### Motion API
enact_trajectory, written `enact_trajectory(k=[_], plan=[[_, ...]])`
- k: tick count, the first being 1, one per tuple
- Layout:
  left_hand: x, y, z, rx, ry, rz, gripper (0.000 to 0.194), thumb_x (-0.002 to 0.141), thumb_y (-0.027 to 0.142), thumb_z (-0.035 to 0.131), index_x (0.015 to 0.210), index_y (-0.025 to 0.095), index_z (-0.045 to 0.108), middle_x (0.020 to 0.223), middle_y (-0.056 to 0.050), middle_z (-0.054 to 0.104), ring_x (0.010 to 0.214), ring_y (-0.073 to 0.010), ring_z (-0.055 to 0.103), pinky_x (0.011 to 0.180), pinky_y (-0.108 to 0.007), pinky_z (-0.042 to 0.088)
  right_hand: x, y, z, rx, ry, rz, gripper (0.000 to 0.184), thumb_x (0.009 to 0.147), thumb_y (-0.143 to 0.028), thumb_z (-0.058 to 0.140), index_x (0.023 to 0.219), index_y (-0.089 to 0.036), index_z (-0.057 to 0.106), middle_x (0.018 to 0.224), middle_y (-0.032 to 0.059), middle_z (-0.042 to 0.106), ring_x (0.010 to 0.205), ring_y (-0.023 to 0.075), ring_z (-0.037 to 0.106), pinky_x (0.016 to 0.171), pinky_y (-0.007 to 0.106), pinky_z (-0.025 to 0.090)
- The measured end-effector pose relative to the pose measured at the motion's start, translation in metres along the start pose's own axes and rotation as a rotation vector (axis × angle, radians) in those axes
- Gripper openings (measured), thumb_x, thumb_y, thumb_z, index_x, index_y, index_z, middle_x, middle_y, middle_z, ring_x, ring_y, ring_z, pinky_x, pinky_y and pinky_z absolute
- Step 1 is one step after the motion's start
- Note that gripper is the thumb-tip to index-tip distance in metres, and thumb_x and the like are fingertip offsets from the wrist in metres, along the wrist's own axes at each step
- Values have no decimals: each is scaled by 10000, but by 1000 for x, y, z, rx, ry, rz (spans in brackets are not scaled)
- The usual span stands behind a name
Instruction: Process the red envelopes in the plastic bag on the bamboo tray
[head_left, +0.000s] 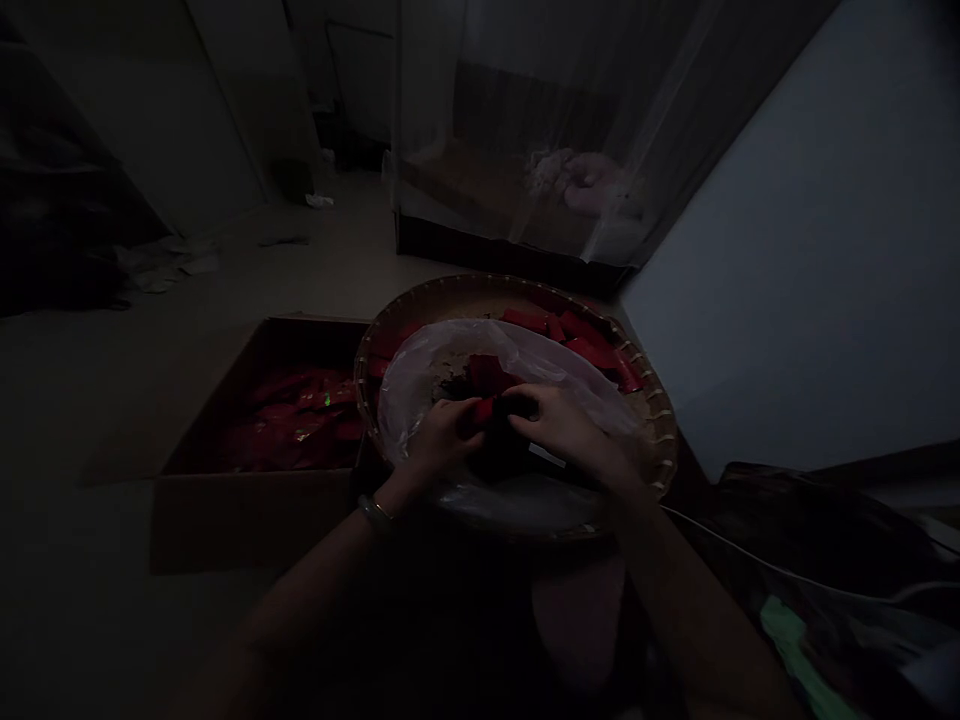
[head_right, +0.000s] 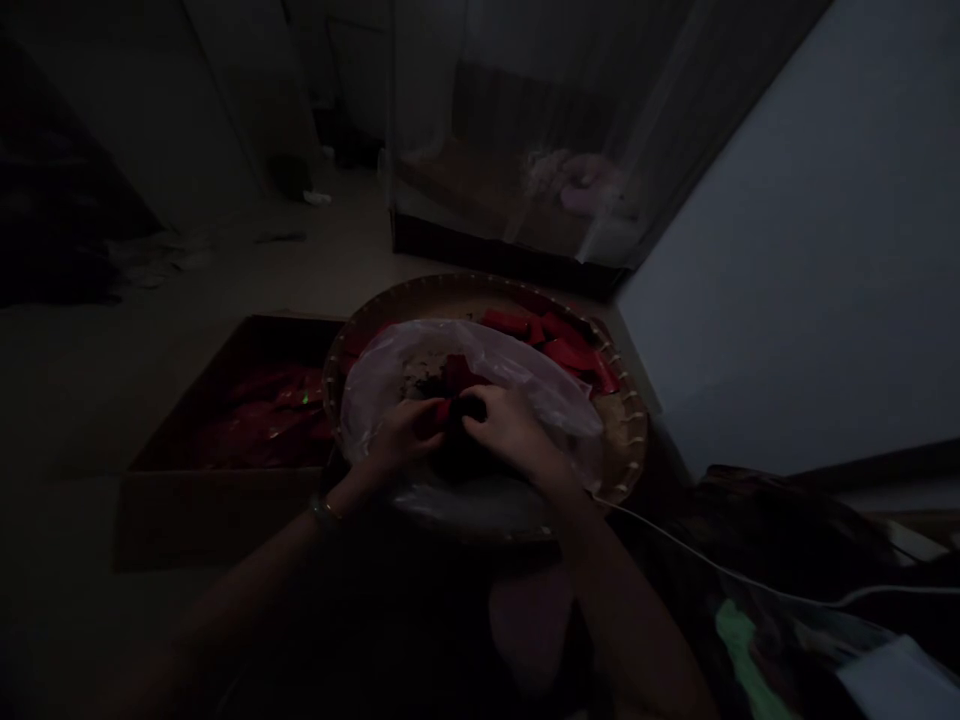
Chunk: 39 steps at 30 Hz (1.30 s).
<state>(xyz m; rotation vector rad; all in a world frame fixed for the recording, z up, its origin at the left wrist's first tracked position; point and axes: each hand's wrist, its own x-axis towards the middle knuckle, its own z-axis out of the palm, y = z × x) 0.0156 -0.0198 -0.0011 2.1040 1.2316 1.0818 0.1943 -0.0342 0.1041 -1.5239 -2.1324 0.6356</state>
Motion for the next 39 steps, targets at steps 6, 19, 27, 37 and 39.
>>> enact_trajectory(k=[6, 19, 27, 37, 39], plan=[[-1, -2, 3, 24, -29, 15, 464, 690, 215, 674, 1147, 209, 590, 946, -54, 665, 842, -199, 576, 734, -319, 460, 1, -2, 5, -221, -111, -7, 278, 774, -88, 537, 983, -182, 694, 972, 73, 680, 908, 196, 608, 840, 281, 428], [-4, -3, 7, 46, -143, 42, 490, 666, 202, 679, 1147, 214, 586, 1020, -55, 664, 879, -208, 570, 785, -329, 440, 8, 11, 25, -312, -153, 34, 271, 732, -97, 614, 990, -169, 654, 966, 80, 601, 908, 196, 569, 803, 284, 413], [-2, -1, 6, 43, -161, 32, 411, 686, 204, 664, 1093, 225, 607, 947, -37, 671, 835, -203, 574, 775, -326, 432, 3, 11, 31, -228, -54, 37, 223, 715, -75, 610, 909, -181, 637, 897, 46, 623, 860, 173, 560, 795, 288, 419], [-4, -3, 7, 57, -140, 10, 410, 674, 194, 680, 1078, 208, 608, 945, -44, 664, 824, -194, 573, 742, -311, 434, 2, 14, 36, -272, -141, 27, 158, 832, -248, 575, 916, -197, 698, 910, 66, 670, 870, 191, 586, 779, 282, 413], [-3, -1, 7, 64, -140, 12, 377, 685, 190, 666, 1058, 207, 615, 926, -41, 667, 811, -190, 572, 736, -306, 432, 0, 14, 38, -254, -119, 32, 171, 843, -192, 543, 933, -186, 688, 951, 74, 654, 877, 178, 595, 783, 271, 415]])
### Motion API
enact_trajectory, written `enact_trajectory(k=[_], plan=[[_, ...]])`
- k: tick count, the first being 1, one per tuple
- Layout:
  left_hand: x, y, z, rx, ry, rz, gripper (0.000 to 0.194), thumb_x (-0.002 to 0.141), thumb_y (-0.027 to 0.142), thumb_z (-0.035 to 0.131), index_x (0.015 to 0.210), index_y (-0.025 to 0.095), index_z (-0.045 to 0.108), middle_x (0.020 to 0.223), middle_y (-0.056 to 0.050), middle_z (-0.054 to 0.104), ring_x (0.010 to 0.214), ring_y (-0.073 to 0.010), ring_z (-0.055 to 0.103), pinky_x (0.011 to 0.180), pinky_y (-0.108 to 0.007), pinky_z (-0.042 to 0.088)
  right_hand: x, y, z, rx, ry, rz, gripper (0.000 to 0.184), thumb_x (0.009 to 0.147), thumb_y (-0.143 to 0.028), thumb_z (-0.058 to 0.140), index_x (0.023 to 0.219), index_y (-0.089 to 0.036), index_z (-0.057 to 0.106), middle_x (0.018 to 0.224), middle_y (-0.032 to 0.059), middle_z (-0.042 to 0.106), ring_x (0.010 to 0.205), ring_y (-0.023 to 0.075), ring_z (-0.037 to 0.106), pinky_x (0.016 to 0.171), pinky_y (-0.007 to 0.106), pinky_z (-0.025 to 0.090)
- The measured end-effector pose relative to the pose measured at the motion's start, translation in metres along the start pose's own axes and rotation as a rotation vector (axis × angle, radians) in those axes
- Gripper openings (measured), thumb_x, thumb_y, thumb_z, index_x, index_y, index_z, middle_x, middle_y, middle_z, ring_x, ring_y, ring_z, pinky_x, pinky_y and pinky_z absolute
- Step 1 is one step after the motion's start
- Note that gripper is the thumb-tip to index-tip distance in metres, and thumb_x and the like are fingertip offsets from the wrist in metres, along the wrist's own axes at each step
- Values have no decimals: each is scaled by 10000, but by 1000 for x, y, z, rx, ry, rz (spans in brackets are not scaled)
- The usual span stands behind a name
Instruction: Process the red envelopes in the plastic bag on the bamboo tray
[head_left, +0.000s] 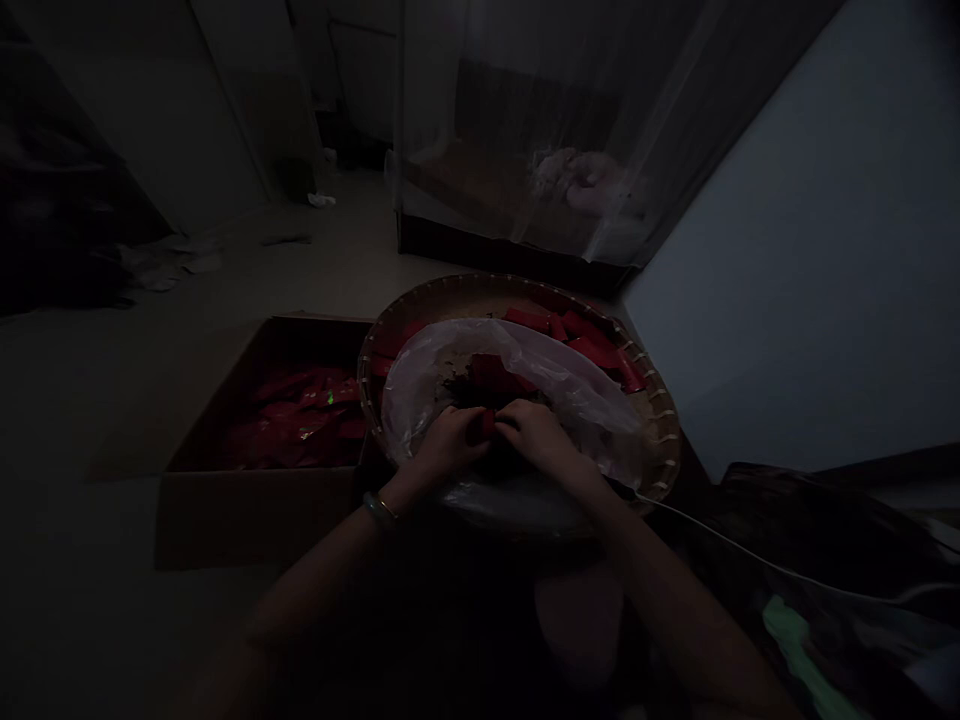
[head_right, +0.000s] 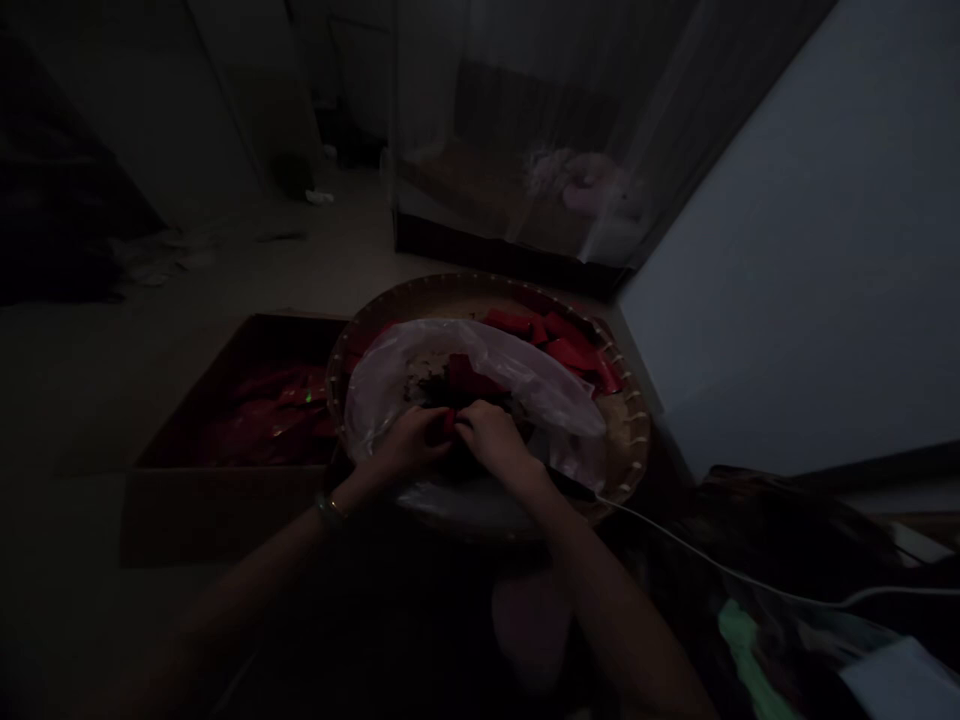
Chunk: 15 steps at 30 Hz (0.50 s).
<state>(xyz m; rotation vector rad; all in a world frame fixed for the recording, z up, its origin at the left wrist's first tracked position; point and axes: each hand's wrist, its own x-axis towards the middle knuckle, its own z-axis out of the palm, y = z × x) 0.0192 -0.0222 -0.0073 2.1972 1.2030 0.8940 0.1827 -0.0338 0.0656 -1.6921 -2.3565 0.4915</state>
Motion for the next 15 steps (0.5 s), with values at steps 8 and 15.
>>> enact_trajectory(k=[8, 15], plan=[[1, 0, 1, 45, -28, 18, 449, 704, 243, 663, 1141, 193, 575, 1035, -70, 652, 899, -212, 571, 809, -338, 433, -4, -6, 2, 27, 148, -33, 194, 797, -100, 557, 965, -170, 622, 957, 63, 651, 891, 181, 583, 821, 303, 423], [-1, 8, 3, 146, 8, 65, 394, 746, 278, 644, 1115, 169, 560, 1020, -75, 649, 917, -226, 544, 816, -348, 434, 2, -13, 13, -130, 136, -62, 150, 787, -66, 532, 887, -141, 617, 899, 95, 645, 892, 217, 557, 807, 333, 432]])
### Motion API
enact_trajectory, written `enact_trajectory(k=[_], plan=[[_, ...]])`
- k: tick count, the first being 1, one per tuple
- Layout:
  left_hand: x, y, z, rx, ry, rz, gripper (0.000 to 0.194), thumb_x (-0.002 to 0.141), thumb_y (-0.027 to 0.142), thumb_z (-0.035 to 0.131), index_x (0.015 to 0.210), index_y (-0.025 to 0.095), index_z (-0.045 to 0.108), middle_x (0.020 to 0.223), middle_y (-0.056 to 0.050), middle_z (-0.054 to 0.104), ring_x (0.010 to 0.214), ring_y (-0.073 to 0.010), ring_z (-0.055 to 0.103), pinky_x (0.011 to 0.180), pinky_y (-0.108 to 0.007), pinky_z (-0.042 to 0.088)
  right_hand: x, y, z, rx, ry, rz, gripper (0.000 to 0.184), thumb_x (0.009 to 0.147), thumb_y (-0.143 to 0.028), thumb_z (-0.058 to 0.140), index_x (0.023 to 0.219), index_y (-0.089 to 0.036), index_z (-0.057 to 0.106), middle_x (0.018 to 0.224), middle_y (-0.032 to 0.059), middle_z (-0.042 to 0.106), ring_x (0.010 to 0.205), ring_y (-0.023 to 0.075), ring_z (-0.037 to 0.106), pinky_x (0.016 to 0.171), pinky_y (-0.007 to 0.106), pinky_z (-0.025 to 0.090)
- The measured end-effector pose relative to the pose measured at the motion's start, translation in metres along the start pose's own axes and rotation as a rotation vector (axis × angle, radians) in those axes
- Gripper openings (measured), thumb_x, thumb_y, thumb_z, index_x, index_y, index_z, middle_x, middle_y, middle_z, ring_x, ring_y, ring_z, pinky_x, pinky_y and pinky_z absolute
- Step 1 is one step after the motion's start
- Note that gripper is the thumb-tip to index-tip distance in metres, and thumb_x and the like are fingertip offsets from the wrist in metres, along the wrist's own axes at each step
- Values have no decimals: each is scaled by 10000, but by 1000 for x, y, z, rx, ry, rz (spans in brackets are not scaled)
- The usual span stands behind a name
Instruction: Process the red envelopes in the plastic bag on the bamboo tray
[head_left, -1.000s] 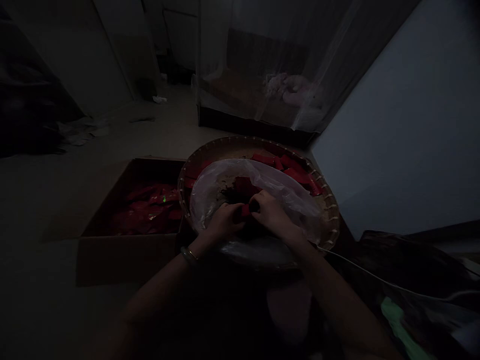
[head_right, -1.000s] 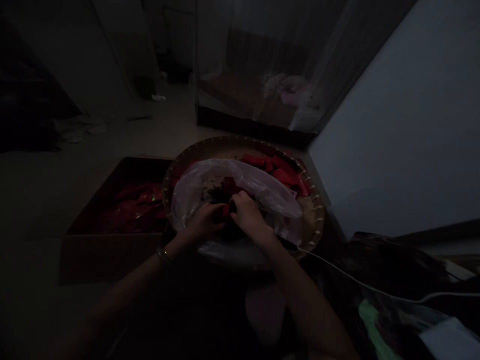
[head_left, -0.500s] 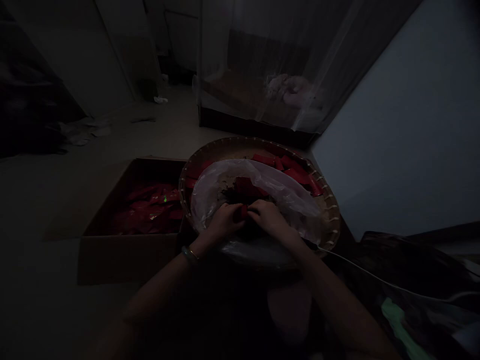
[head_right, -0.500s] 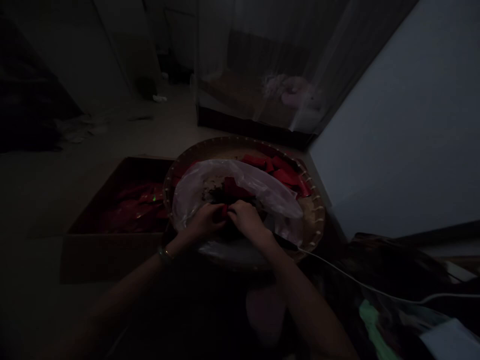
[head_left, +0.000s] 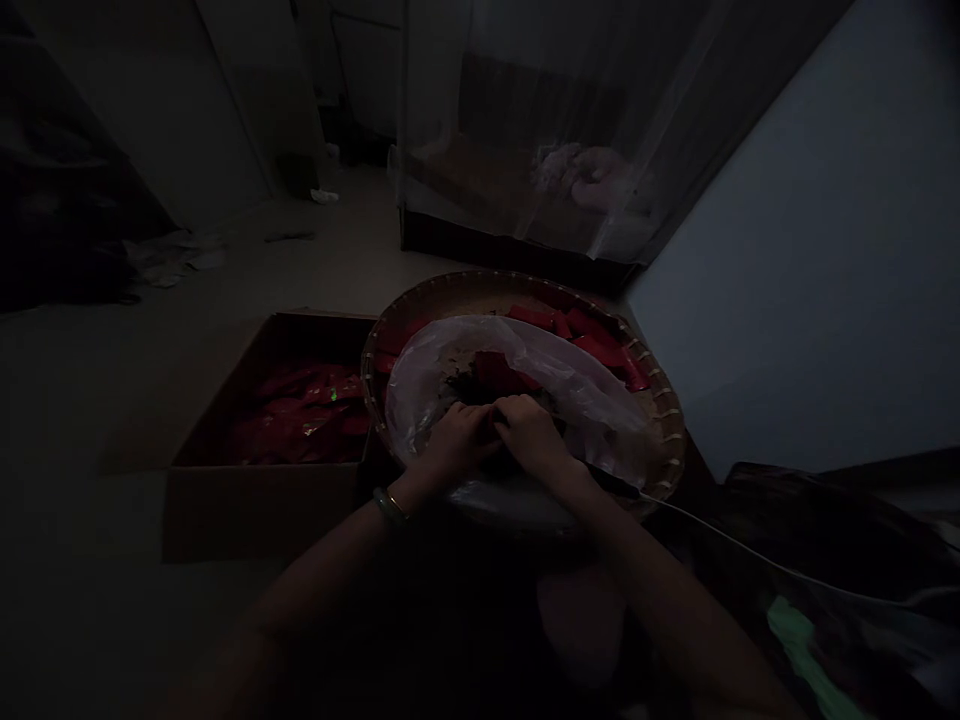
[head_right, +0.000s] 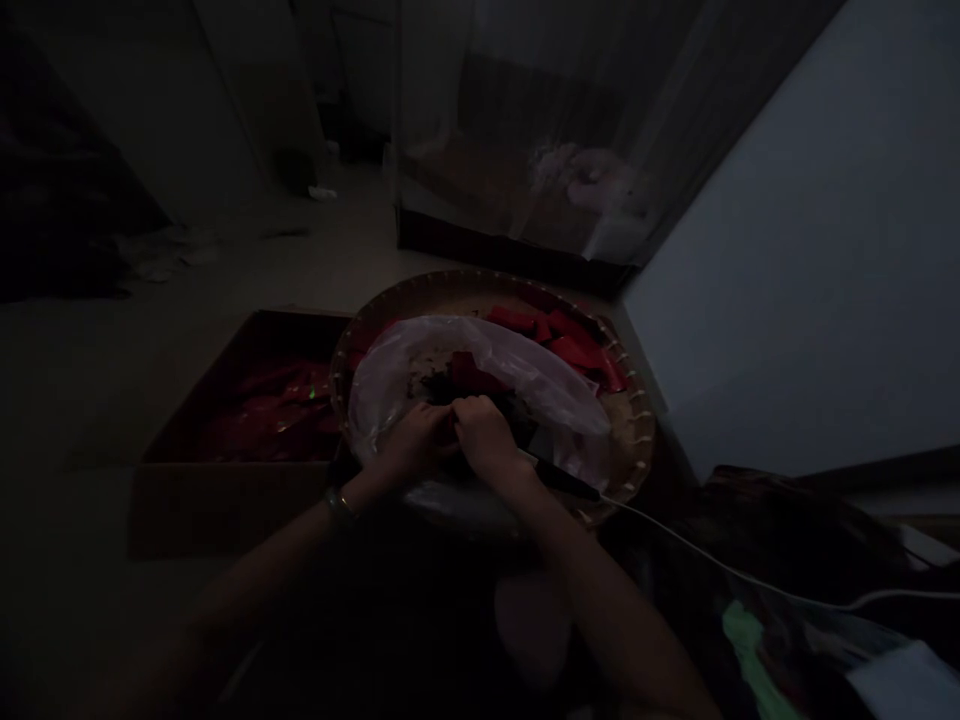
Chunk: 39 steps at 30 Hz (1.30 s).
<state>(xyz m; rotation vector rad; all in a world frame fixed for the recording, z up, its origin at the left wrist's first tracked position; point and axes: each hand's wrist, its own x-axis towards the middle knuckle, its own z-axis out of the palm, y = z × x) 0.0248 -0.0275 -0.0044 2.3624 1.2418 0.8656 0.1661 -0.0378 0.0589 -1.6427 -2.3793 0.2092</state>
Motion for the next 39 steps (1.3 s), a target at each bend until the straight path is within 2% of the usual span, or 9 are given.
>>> enact_trajectory(k=[6, 10, 15, 20, 25, 28, 32, 35, 39], plan=[[0, -2, 0, 6, 4, -25, 348, 729, 233, 647, 1064, 161, 584, 985, -71, 657, 886, -221, 553, 795, -340, 436, -4, -4, -10, 246, 84, -25, 235, 790, -89, 544, 1012, -152, 590, 1023, 85, 648, 952, 188, 598, 852, 300, 448], [2, -2, 0, -18, 15, -41, 411, 716, 199, 635, 1122, 163, 574, 1006, -65, 665, 876, -216, 566, 802, -343, 438, -7, -3, -16, 297, 21, 61, 284, 859, -148, 466, 1125, -165, 565, 1041, 91, 671, 919, 207, 637, 827, 328, 467], [2, -1, -1, -36, 24, -41, 439, 715, 201, 635, 1147, 157, 573, 1036, -78, 665, 894, -216, 582, 803, -340, 443, -7, 7, -3, 400, 40, 79, 348, 835, -138, 475, 1173, -189, 541, 1044, 77, 670, 929, 194, 636, 849, 335, 476], [1, -4, -1, -62, 15, -114, 444, 723, 254, 650, 1150, 153, 582, 996, -80, 667, 865, -206, 587, 755, -311, 453, -5, 19, 13, 493, 119, 119, 424, 752, -131, 558, 1174, -154, 532, 1021, 97, 634, 831, 166, 620, 762, 317, 513], [2, -9, 0, -127, -21, -133, 492, 718, 282, 670, 1179, 144, 572, 1074, -96, 656, 941, -235, 581, 815, -345, 455, -4, 25, 12, 506, 115, 121, 464, 682, -55, 555, 1133, -163, 572, 917, 55, 654, 806, 156, 623, 794, 319, 504], [3, -10, -2, -250, -71, -187, 506, 678, 268, 709, 1159, 159, 593, 1088, -94, 660, 962, -245, 596, 836, -351, 466, -4, 27, 3, 547, 240, 95, 457, 687, -73, 543, 1125, -198, 583, 1021, 56, 634, 871, 161, 613, 816, 315, 503], [4, -12, -4, -618, -160, -309, 363, 693, 189, 681, 1054, 164, 649, 995, -59, 703, 900, -206, 652, 803, -293, 502, -2, 32, -9, 647, 389, 158, 503, 708, -178, 586, 1205, -223, 522, 1093, 67, 587, 856, 155, 616, 751, 294, 524], [5, -15, -2, -777, -180, -374, 325, 683, 180, 687, 1003, 132, 660, 936, -64, 718, 868, -198, 668, 795, -286, 512, -1, 38, -15, 640, 324, 211, 526, 700, -242, 629, 1211, -202, 515, 883, 31, 640, 781, 163, 621, 727, 309, 514], [5, -18, -1, -732, -179, -404, 300, 661, 154, 689, 960, 142, 675, 867, -41, 727, 808, -187, 674, 739, -277, 523, -4, 41, -22, 605, 173, 167, 461, 742, -249, 597, 1195, -194, 533, 700, -15, 637, 682, 154, 607, 693, 295, 483]])
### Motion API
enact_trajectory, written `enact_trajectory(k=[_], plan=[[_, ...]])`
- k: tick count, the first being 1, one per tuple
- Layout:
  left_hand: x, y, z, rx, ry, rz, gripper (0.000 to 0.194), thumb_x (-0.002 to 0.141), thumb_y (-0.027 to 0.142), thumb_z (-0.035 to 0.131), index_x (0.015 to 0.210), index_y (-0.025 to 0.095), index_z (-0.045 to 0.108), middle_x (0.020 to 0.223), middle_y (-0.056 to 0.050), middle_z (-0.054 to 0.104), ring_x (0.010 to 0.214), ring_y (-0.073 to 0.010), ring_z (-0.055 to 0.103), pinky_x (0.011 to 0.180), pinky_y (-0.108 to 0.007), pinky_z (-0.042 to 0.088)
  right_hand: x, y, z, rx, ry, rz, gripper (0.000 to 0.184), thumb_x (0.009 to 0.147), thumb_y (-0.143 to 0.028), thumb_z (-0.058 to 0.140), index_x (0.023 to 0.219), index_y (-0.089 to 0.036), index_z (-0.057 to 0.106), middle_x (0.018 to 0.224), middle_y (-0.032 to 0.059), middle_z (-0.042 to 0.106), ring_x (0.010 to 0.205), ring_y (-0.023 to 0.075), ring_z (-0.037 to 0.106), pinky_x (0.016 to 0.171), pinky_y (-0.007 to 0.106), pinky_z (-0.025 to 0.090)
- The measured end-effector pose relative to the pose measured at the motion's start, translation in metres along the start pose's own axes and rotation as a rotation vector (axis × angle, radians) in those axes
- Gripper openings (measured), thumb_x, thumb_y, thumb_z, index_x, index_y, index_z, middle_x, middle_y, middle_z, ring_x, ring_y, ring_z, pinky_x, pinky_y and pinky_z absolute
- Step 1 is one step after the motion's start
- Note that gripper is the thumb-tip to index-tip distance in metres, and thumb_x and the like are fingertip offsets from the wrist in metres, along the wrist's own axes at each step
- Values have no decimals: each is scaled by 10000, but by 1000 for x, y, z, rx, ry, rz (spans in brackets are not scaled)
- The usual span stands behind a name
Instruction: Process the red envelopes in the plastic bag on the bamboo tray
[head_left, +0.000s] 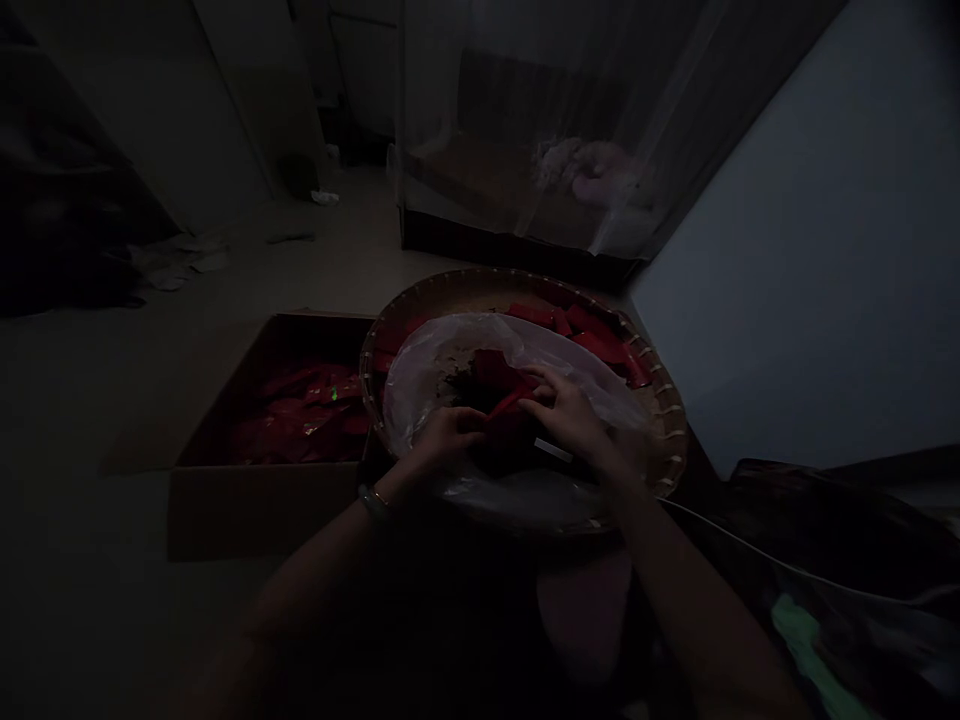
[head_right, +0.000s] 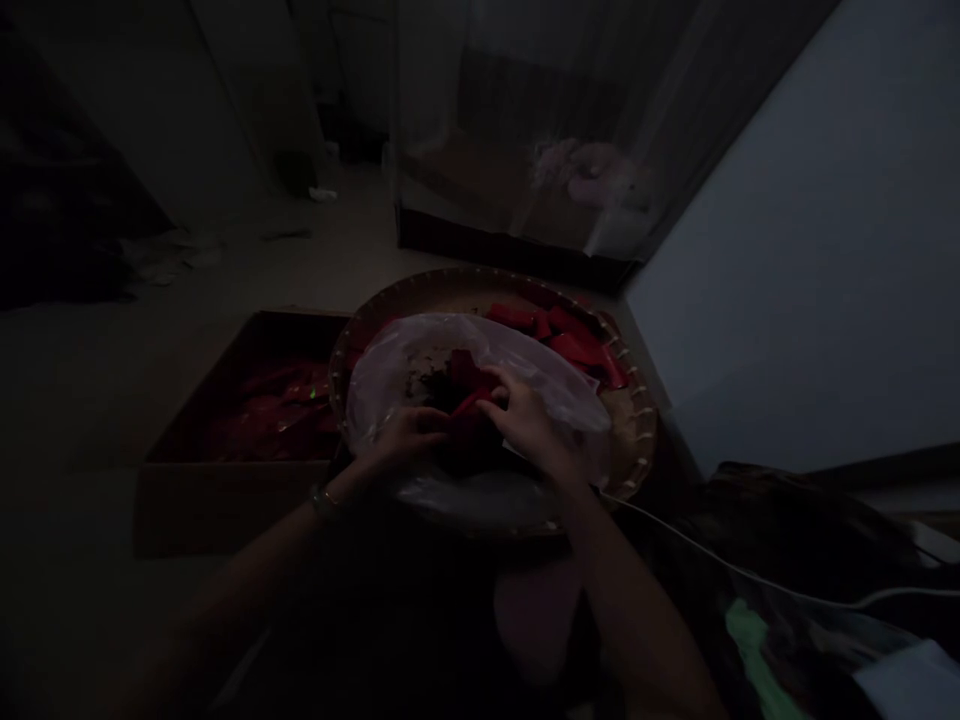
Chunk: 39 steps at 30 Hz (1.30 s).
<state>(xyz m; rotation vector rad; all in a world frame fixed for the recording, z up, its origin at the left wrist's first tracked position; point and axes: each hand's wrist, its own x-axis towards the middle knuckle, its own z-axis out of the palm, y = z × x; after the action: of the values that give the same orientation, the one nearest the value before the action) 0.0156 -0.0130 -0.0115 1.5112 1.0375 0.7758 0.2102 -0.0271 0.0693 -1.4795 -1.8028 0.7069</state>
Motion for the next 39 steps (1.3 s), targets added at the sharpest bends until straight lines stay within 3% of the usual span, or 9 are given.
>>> enact_trajectory(k=[11, 16, 19, 23, 26, 29, 30, 34, 39], plan=[[-2, 0, -1, 168, 85, 102, 227, 736, 183, 616, 957, 172, 669, 892, -40, 715, 808, -181, 658, 761, -311, 522, -7, -9, -2, -227, -235, -61, 663, 830, -261, 526, 1429, -184, 252, 987, 70, 677, 867, 198, 629, 806, 322, 458], [-9, 15, 5, 553, 245, 403, 621, 643, 262, 735, 1215, 160, 515, 1227, -111, 571, 1120, -270, 492, 967, -437, 402, -7, -12, 13, -355, -392, 30, 732, 874, -255, 464, 1472, -160, 51, 986, 117, 687, 857, 232, 654, 783, 323, 446], [-13, 22, 9, 672, 185, 515, 578, 674, 250, 714, 1205, 154, 507, 1225, -114, 561, 1098, -262, 474, 949, -422, 409, -7, -14, 27, -321, -449, 43, 746, 884, -273, 447, 1470, -146, 4, 1051, 147, 668, 889, 249, 652, 785, 339, 446], [-12, 18, 9, 687, 158, 526, 399, 737, 166, 630, 1127, 169, 545, 1095, -87, 620, 1004, -231, 514, 892, -390, 439, -7, -21, 27, -87, -429, -23, 637, 890, -286, 426, 1456, -167, 158, 1001, 81, 683, 871, 194, 649, 772, 301, 463], [-10, 13, 7, 671, 216, 488, 421, 710, 140, 634, 1119, 181, 546, 1069, -67, 632, 978, -225, 528, 879, -379, 445, -3, -21, 13, 24, -220, -42, 444, 899, -286, 398, 1329, -172, 405, 864, 40, 698, 807, 166, 645, 760, 289, 473], [-9, 12, 6, 657, 256, 446, 478, 683, 148, 647, 1146, 172, 530, 1069, -73, 627, 983, -225, 536, 873, -364, 455, 1, -7, 4, -111, -30, 7, 308, 879, -233, 415, 1145, -145, 542, 864, 67, 695, 803, 175, 645, 748, 294, 476], [-9, 13, 6, 653, 264, 433, 502, 680, 151, 646, 1165, 170, 518, 1079, -76, 622, 994, -226, 537, 876, -362, 456, 1, 0, 5, -214, -69, 6, 277, 843, -182, 456, 1092, -142, 572, 927, 84, 691, 849, 186, 643, 768, 296, 471], [-11, 14, 6, 625, 269, 394, 628, 664, 147, 641, 1255, 179, 433, 1142, -84, 591, 1040, -232, 541, 886, -366, 460, -1, 25, 26, -612, -582, -29, 374, 679, -29, 586, 1038, -126, 625, 1043, 140, 671, 964, 248, 630, 817, 301, 455], [-14, 11, 8, 559, 264, 408, 605, 673, 125, 632, 1233, 168, 409, 1156, -89, 580, 1062, -215, 552, 911, -361, 459, 0, 32, 52, -705, -612, 23, 309, 783, -35, 461, 1024, -117, 636, 1003, 172, 674, 893, 233, 658, 703, 266, 466]])
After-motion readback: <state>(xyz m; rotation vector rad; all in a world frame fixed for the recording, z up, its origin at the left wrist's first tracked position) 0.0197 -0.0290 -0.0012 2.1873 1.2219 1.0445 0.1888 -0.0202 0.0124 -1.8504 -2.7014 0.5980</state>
